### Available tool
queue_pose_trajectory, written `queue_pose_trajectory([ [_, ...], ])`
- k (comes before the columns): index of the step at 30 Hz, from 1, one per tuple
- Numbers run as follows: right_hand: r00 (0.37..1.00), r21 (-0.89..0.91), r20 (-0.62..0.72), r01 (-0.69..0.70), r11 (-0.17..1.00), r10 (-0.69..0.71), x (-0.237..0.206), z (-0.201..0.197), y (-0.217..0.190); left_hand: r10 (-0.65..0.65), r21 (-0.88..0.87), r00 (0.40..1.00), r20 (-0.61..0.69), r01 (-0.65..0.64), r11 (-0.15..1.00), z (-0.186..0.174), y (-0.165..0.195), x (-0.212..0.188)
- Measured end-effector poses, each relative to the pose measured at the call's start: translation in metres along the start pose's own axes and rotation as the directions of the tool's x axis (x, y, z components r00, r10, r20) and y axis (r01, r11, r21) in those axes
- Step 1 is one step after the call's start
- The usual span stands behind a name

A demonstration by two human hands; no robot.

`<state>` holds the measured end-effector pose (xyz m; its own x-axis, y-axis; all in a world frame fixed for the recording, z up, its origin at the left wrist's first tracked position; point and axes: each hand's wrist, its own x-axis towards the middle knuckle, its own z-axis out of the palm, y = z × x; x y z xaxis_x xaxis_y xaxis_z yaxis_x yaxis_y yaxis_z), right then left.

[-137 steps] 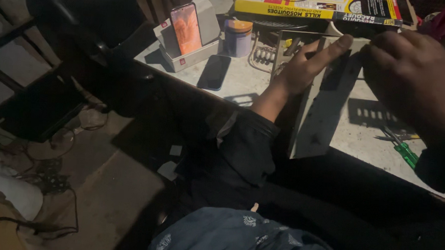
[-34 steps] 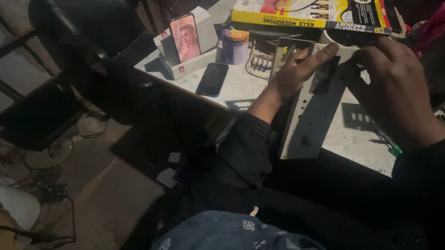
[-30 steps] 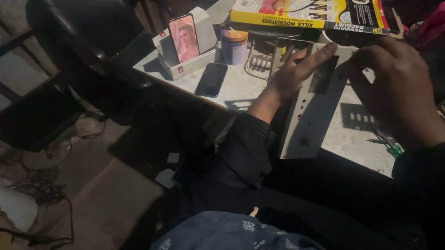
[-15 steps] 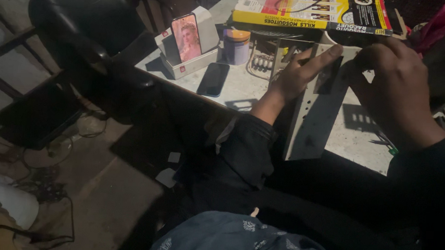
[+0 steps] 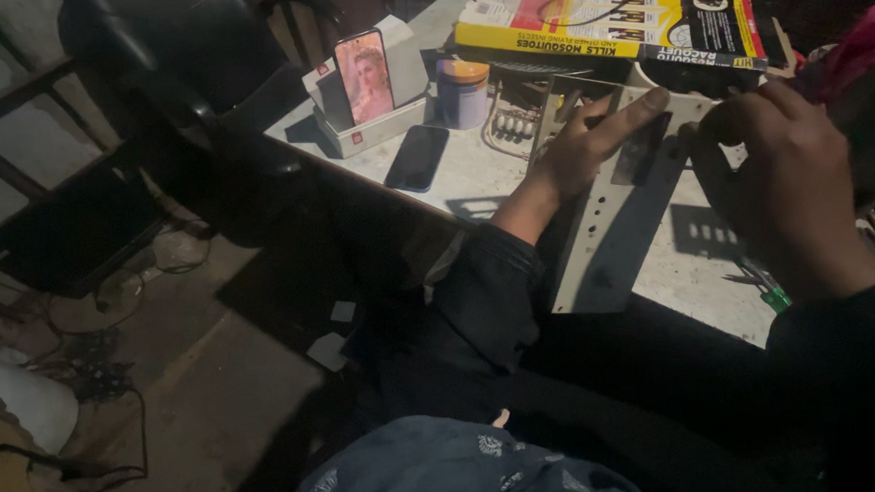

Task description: The person is sitting and repairing a small electronic device, possibly a meter or switch, using a screwdriver. They manipulate the device's casing and internal components while a video plays on a nearby phone.

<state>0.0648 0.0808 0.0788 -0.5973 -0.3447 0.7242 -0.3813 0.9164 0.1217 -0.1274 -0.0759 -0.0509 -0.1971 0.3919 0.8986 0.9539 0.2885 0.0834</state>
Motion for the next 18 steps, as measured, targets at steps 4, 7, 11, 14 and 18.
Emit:
queue_pose_trajectory([
  [4, 0.993, -0.076, -0.084, 0.079, 0.994, -0.086, -0.005, 0.009, 0.004, -0.169, -0.077, 0.979, 0.114, 0.179, 0.981, -0.005, 0.007, -0.002],
  [7, 0.997, 0.011, -0.061, 0.055, 0.998, -0.054, -0.011, 0.015, 0.011, -0.21, 0.054, 0.97, 0.123, 0.205, 0.977, -0.01, 0.01, -0.004],
  [11, 1.0, 0.039, -0.006, 0.022, 0.999, -0.022, -0.016, 0.022, 0.019, -0.111, 0.079, 0.993, 0.047, 0.107, 0.991, -0.011, 0.008, -0.002],
  [14, 1.0, 0.008, 0.016, 0.004, 1.0, -0.005, -0.016, 0.024, 0.021, -0.016, 0.196, 0.998, 0.063, 0.004, 0.981, -0.007, 0.003, 0.004],
  [18, 0.998, -0.042, -0.043, 0.051, 0.998, -0.053, -0.013, 0.021, 0.018, -0.15, 0.031, 0.956, 0.252, 0.147, 0.989, -0.004, 0.001, 0.007],
])
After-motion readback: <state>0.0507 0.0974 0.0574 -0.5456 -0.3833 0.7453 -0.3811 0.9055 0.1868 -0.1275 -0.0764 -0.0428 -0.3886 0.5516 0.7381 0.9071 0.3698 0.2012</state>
